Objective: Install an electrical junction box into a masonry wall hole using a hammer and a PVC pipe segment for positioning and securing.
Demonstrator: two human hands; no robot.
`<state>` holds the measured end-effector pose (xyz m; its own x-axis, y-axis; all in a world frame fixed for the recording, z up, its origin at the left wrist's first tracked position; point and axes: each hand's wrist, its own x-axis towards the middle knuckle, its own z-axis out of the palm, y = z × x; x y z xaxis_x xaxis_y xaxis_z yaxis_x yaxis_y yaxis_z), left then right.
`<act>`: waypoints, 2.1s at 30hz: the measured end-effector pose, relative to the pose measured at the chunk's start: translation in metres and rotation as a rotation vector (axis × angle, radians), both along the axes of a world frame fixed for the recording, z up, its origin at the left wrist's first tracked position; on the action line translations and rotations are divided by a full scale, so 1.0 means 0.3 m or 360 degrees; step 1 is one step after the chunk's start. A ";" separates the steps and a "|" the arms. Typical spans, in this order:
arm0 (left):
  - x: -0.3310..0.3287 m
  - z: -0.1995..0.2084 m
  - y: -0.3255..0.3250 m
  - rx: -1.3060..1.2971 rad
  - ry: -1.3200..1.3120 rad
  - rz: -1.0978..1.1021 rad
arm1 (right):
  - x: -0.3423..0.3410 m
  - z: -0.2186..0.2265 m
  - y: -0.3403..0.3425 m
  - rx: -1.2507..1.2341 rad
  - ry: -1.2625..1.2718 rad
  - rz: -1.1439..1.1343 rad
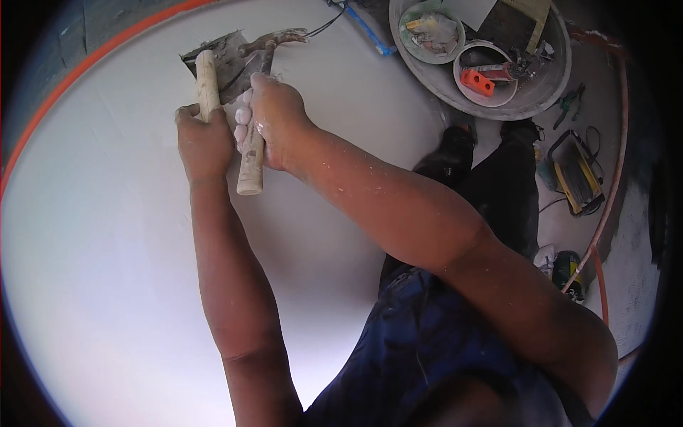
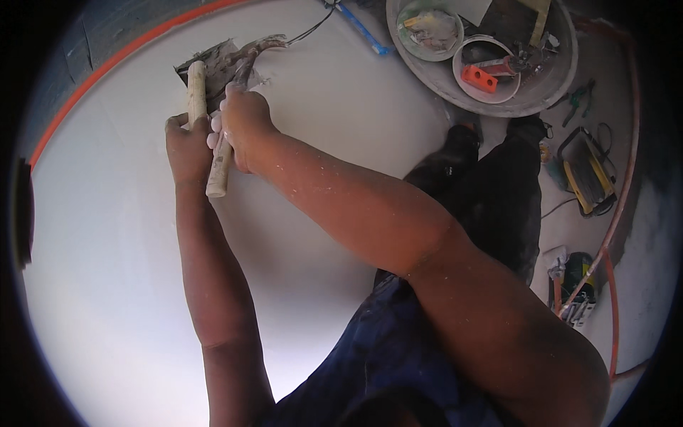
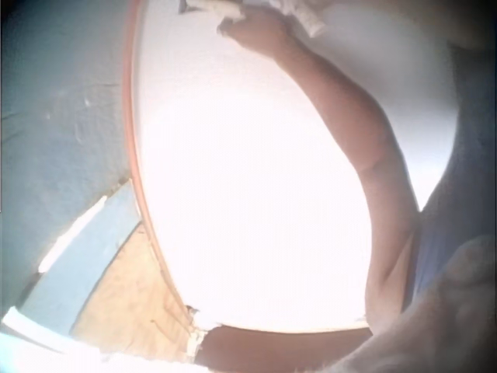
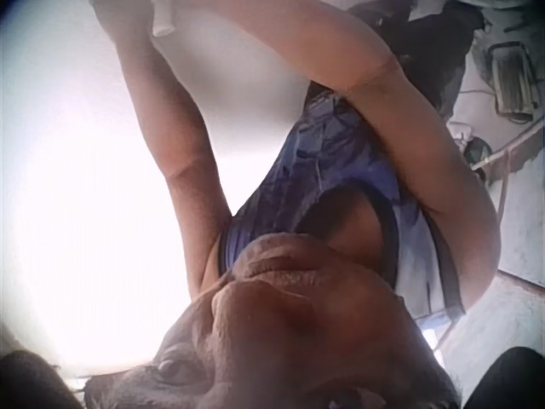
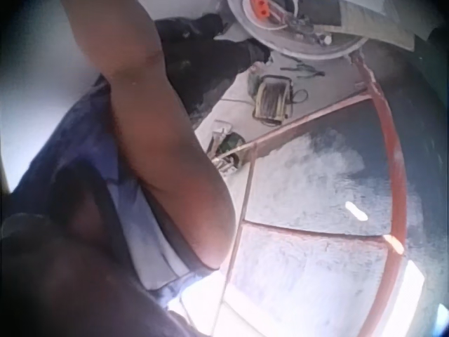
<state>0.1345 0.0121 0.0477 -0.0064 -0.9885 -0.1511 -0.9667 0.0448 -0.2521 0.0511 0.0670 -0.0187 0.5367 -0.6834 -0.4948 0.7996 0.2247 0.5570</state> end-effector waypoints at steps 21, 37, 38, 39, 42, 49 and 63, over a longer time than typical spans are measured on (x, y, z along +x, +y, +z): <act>0.040 -0.042 -0.060 0.0144 0.0378 0.0241 | -0.078 0.135 -0.069 0.0396 -0.0390 -0.0259; 0.111 -0.046 -0.080 -0.0141 0.0132 0.0162 | -0.030 0.096 -0.046 0.0594 -0.0059 -0.0347; 0.108 -0.037 -0.080 -0.0144 0.0134 0.0168 | -0.027 0.134 -0.070 0.0584 -0.0059 -0.0211; 0.073 -0.042 -0.075 -0.0145 0.0122 0.0129 | -0.041 0.084 -0.080 0.0593 -0.0043 -0.0220; -0.031 -0.042 -0.035 -0.0025 0.0057 0.0160 | -0.022 -0.075 -0.062 0.0024 0.0241 -0.0097; -0.067 -0.020 -0.026 -0.0041 0.0127 0.0185 | -0.071 -0.073 -0.082 -0.0382 0.0256 0.0032; 0.008 0.003 -0.037 -0.0133 0.0137 0.0268 | -0.046 0.062 -0.046 0.0163 0.0739 -0.0014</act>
<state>0.1370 0.0011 0.0486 0.1505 -0.9858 -0.0745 -0.9769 -0.1367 -0.1642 0.0373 0.0533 0.0000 0.2371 -0.6222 -0.7461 0.9709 0.1794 0.1589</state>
